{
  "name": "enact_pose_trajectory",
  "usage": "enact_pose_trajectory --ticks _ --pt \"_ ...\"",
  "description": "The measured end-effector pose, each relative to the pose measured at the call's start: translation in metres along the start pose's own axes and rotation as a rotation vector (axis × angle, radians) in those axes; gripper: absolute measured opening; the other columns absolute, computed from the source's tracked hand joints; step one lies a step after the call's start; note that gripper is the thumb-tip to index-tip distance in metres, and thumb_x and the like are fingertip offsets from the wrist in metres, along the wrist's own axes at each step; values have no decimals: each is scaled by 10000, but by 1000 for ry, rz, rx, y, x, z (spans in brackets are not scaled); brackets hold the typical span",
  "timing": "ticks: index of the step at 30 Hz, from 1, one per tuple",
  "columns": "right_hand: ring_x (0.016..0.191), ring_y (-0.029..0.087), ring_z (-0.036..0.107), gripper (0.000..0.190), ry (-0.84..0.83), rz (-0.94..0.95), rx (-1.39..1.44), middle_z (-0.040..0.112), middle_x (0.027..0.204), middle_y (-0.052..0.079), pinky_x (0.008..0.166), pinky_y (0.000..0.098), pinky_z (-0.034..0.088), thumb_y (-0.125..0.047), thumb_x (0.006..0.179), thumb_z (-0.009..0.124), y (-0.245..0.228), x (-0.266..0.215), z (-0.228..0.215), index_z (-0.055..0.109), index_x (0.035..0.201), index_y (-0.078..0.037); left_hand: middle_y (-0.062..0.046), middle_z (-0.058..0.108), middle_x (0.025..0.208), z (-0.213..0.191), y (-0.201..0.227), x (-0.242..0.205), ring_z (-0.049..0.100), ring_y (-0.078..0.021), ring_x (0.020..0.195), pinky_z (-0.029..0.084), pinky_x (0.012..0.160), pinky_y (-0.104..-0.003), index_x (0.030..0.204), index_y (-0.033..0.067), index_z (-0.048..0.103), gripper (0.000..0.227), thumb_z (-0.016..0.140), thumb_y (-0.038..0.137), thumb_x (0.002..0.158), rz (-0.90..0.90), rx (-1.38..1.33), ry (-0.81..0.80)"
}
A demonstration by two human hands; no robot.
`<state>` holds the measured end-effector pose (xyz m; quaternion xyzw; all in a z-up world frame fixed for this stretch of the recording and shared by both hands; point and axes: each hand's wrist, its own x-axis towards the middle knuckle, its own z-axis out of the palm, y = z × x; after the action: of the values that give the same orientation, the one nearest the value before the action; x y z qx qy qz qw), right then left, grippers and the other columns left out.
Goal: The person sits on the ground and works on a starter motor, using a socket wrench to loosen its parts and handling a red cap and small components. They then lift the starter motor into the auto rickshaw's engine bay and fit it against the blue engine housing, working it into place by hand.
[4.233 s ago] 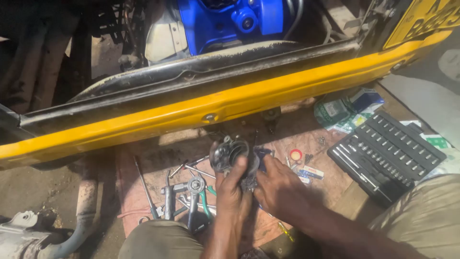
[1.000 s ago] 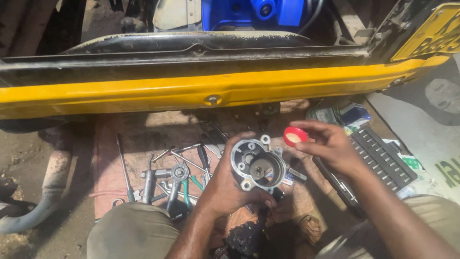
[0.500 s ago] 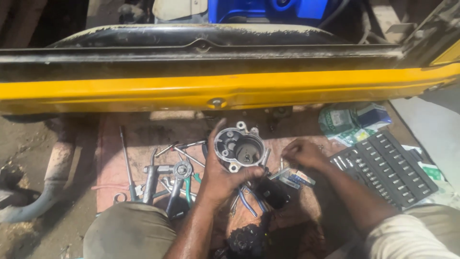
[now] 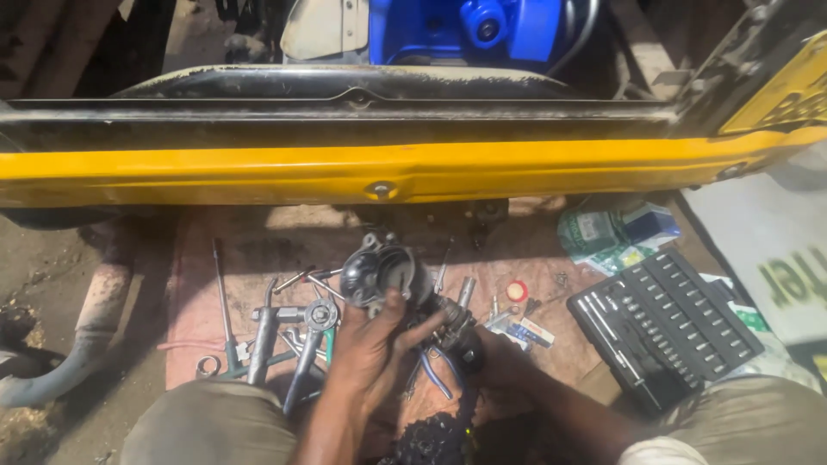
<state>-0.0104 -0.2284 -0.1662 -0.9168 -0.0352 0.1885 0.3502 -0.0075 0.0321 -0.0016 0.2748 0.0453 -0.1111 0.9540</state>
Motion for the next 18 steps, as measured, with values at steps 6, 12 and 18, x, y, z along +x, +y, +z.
enact_pose_trajectory --ticks 6,12,18 --pt "1087 189 740 741 -119 66 259 760 1156 47 944 361 570 -235 614 893 -54 -16 -22 591 1287 -158 -195 676 1197 -10 19 -16 716 -458 1004 614 835 -570 1346 84 522 544 699 226 851 -50 156 119" --pt "1001 200 720 762 -106 -47 257 742 1046 77 895 365 564 -98 549 877 12 -3 2 584 1252 -115 -131 587 1336 -15 37 -30 657 -333 1176 558 1011 -449 1443 126 429 708 831 148 861 448 181 -154" --pt "1027 161 726 634 -171 -6 152 761 1056 33 886 349 569 -120 635 884 -76 -53 -35 603 1202 -141 -194 642 1318 -25 60 -29 654 -371 1207 546 1019 -589 1345 66 549 641 625 586 979 542 -229 -137"
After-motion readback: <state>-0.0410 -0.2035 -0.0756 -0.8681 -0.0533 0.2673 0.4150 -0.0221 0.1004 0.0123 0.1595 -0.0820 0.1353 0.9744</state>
